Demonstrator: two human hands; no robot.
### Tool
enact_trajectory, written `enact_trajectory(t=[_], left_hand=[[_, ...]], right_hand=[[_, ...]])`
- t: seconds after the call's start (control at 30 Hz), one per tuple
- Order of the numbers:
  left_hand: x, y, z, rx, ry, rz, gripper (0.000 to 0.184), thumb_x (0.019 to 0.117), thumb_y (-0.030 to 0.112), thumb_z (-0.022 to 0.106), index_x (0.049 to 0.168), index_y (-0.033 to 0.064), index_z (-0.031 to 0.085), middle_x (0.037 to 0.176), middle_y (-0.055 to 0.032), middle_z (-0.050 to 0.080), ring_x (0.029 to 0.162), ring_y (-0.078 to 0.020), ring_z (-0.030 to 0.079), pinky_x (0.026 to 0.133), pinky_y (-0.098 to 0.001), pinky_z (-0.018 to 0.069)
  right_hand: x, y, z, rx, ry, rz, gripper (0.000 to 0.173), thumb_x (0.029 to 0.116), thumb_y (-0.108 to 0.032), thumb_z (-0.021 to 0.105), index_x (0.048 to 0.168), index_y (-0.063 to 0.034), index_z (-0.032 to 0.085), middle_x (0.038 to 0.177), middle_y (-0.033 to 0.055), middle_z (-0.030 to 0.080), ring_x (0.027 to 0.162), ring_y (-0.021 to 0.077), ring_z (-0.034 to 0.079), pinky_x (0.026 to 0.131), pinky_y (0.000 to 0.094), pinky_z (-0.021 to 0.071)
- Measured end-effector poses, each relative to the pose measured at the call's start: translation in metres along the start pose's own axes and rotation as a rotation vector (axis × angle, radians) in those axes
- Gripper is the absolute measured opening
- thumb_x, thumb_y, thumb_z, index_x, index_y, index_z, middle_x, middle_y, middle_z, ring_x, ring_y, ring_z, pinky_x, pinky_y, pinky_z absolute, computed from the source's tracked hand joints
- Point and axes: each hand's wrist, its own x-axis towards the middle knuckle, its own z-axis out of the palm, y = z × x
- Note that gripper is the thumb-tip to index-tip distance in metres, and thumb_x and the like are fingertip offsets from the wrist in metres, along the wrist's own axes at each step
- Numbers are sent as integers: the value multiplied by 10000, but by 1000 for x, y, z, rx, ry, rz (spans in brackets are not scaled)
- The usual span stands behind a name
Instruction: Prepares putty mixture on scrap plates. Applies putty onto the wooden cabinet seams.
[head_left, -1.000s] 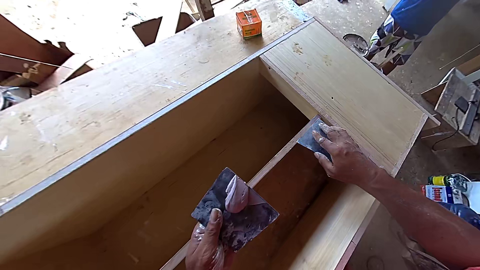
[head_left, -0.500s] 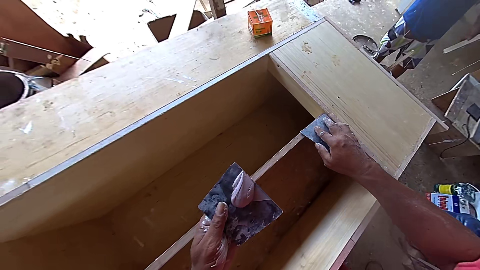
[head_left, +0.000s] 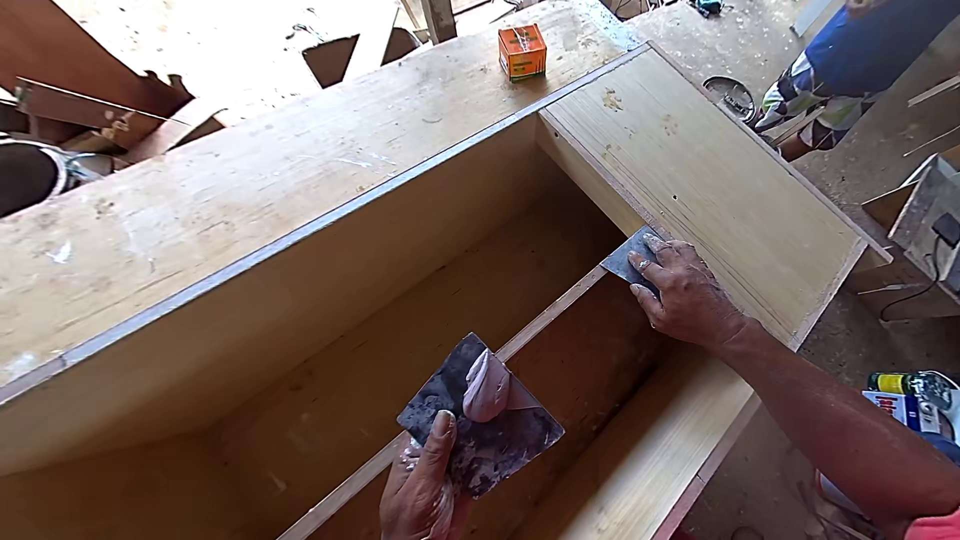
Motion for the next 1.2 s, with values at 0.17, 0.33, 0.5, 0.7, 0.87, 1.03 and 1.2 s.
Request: enact_trajectory(t=[0.17, 0.33, 0.5, 0.7, 0.87, 1.03, 1.2], left_hand=[[-3, -1, 0, -7, 1, -4, 214, 1025, 261, 605, 1140, 103, 692, 985, -72, 762, 888, -140, 749, 799, -319, 635], [-5, -1, -1, -8, -7, -1, 249, 1006, 281, 639, 1166, 92, 666, 1004, -82, 757, 907, -156, 747, 818, -334, 634], [-11, 5, -4, -7, -7, 6, 240, 1012, 284, 626, 1150, 97, 687, 996, -80, 759, 895, -147, 748, 813, -326, 633], [-15, 4, -9, 26, 9, -13, 245, 1021, 278, 614, 1165, 87, 664, 1003, -80, 756, 899, -156, 746, 812, -339, 634], [-17, 2, -10, -1, 3, -24, 262, 1001, 284, 646, 1165, 81, 667, 999, -98, 754, 896, -166, 747, 808, -349, 635], [-16, 0, -9, 13, -5, -23, 250, 1009, 285, 635, 1157, 86, 670, 994, -90, 755, 888, -160, 748, 807, -341, 635], [-20, 4, -5, -3, -7, -11, 231, 1012, 273, 629, 1143, 91, 686, 990, -86, 758, 893, -151, 748, 812, -332, 633]], right_hand=[[0, -6, -5, -85, -118, 35, 546, 1023, -392, 473, 1512, -156, 528, 1611, 167, 406, 1463, 463, 359, 1101, 627, 397], [5, -7, -14, -132, -194, 27, 538, 1036, -410, 460, 1521, -183, 518, 1596, 147, 434, 1429, 465, 401, 1038, 635, 440], [-12, 0, -36, -15, -208, 53, 468, 1033, -381, 457, 1408, -170, 640, 1476, 124, 572, 1358, 413, 495, 1041, 606, 449], [-10, -4, -9, -5, 1, -16, 542, 1024, -380, 474, 1510, -147, 529, 1571, 170, 460, 1436, 441, 408, 1087, 609, 418], [-3, -2, 2, -63, -39, -15, 551, 1030, -408, 462, 1504, -136, 533, 1589, 171, 434, 1449, 453, 382, 1087, 611, 419], [-1, -4, -2, -101, -110, -10, 553, 1039, -408, 460, 1528, -153, 505, 1596, 166, 427, 1454, 466, 369, 1101, 621, 402], [-18, -2, -23, -33, -197, 40, 496, 1038, -374, 451, 1448, -134, 595, 1475, 165, 556, 1354, 439, 484, 1023, 611, 462]])
